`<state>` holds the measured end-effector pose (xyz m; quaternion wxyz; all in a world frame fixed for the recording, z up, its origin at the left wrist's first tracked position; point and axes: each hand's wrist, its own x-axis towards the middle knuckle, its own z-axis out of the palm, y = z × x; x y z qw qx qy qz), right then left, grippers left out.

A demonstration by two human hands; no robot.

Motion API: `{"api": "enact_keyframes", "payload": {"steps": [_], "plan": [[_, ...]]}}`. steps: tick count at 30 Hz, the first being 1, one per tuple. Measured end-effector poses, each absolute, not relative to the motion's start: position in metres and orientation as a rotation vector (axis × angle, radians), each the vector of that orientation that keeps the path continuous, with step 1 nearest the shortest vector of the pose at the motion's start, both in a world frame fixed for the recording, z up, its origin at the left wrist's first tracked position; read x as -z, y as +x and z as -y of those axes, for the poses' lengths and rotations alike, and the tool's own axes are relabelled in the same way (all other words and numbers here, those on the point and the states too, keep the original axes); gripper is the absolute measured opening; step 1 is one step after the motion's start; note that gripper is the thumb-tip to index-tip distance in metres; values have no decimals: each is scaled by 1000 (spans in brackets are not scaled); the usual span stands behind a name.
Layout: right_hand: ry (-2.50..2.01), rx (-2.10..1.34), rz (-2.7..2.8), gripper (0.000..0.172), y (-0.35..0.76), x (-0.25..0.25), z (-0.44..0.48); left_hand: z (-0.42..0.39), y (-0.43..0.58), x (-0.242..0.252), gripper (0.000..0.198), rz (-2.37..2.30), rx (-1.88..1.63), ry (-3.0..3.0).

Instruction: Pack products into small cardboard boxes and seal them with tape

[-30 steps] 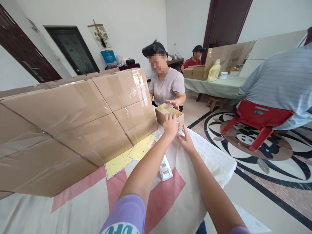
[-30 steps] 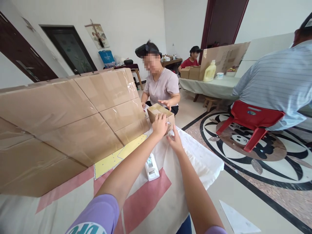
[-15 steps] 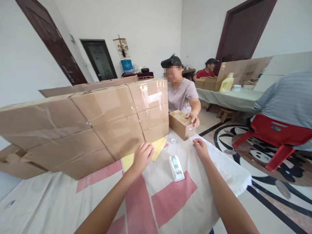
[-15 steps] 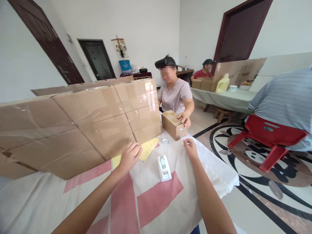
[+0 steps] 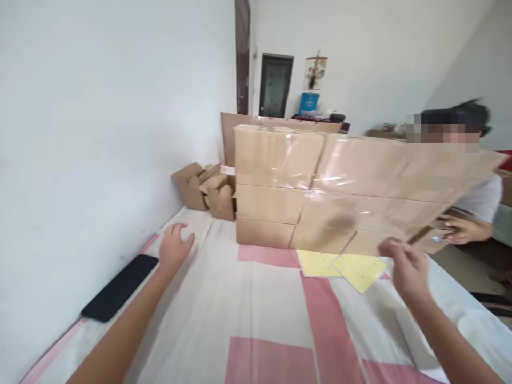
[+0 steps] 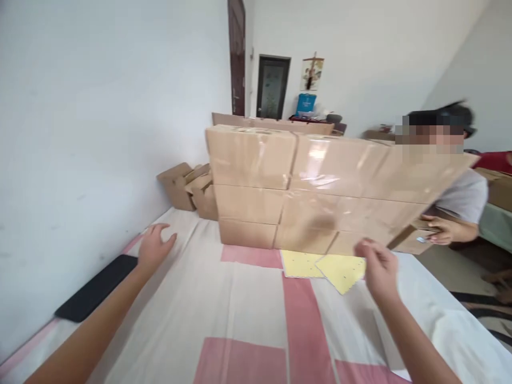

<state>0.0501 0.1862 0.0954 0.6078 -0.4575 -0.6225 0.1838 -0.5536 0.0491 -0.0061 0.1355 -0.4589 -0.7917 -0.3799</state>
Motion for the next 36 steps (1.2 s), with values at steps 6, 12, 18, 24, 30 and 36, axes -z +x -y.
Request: {"api": "enact_keyframes", "payload": {"steps": [6,12,18,24,30,36], "plan": [[-482,-968,2175,33,-288,-70,-148,-162,-603,12,120,2548,1525,-1016],[-613,-1260,1948,71,-511,3,-191,-224,-646,20,122,2471,1778,-872],[-823,-990,1691,80,-576,29,-251,-238,-657,35,113,2485,1724,-869],[-830,-1140,1636,76,-573,33,-260,-243,-671,47,35,2282,2051,-924],[-699,-1255,1586,43,-557,13,-248,-227,-678,20,37,2090,2113,-800],[-389,-1462,1652,29,-516,-71,-170,-137,-659,-74,52,1818,2011,-735]]}}
